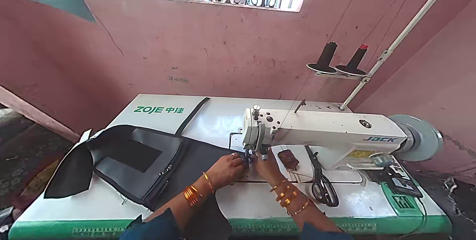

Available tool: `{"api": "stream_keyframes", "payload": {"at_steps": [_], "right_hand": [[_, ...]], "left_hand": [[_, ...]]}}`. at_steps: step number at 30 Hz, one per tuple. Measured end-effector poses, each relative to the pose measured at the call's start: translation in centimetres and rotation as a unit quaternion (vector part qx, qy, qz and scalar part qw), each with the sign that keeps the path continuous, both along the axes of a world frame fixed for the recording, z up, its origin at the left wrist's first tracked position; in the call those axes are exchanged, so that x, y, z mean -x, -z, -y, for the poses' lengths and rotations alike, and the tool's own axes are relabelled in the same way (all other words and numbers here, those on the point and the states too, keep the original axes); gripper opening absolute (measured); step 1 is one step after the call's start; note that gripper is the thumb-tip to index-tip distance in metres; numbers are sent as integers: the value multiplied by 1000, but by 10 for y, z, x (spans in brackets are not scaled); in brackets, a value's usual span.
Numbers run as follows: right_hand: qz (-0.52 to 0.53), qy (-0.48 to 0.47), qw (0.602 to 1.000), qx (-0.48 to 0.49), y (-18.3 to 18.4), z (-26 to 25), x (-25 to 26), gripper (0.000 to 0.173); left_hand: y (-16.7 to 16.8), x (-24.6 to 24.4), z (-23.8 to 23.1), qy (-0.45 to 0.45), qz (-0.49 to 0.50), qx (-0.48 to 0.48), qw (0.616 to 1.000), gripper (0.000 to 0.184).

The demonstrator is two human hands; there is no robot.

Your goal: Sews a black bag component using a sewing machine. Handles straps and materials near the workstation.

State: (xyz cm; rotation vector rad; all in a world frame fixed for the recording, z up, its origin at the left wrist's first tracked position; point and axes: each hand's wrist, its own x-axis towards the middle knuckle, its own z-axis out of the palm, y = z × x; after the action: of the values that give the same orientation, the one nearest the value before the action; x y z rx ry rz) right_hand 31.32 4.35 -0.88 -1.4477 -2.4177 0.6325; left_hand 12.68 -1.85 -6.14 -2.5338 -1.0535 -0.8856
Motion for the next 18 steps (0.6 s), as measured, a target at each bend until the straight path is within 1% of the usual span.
{"api": "stream_keyframes", "payload": {"at_steps": [2,3,5,6,7,8,9,10,11,12,13,15,17,18], "right_hand": [[-48,48,998,14,1,-7,8,40],[-48,58,996,41,-3,-5,9,38],[-11,41,994,106,-14,8,5,30],[-15,26,991,129,-17,17,2,29],[-52,23,990,132,-13,28,-2,31],[-109,27,988,110,-3,40,-6,31],[-154,30,985,67,7,53,-9,30],[-173,25,985,10,15,64,-12,29],[-169,12,985,-42,21,71,-12,28],[-143,-4,987,-79,23,77,-13,28],[-104,-18,990,-95,22,82,-13,29],[-48,-38,993,-98,17,88,-13,27],[-41,-40,993,-102,15,87,-15,22],[-49,-30,995,-79,13,87,-15,20]], "left_hand": [[1,-11,3,-76,76,-2,994,16],[0,-18,8,-112,128,25,985,18],[-3,-28,17,-154,193,72,966,18],[-4,-30,18,-162,199,80,963,18],[-5,-31,19,-168,186,85,964,17],[-5,-34,21,-174,159,93,967,17],[-4,-38,22,-179,129,98,970,17],[-3,-42,24,-183,102,96,973,16],[-4,-45,26,-185,84,98,974,15],[-6,-47,28,-189,78,107,973,16],[-10,-49,31,-193,84,133,969,17],[-19,-49,38,-202,115,195,953,19],[-33,-51,42,-206,88,291,930,32],[-36,-52,42,-203,66,309,927,37]]}}
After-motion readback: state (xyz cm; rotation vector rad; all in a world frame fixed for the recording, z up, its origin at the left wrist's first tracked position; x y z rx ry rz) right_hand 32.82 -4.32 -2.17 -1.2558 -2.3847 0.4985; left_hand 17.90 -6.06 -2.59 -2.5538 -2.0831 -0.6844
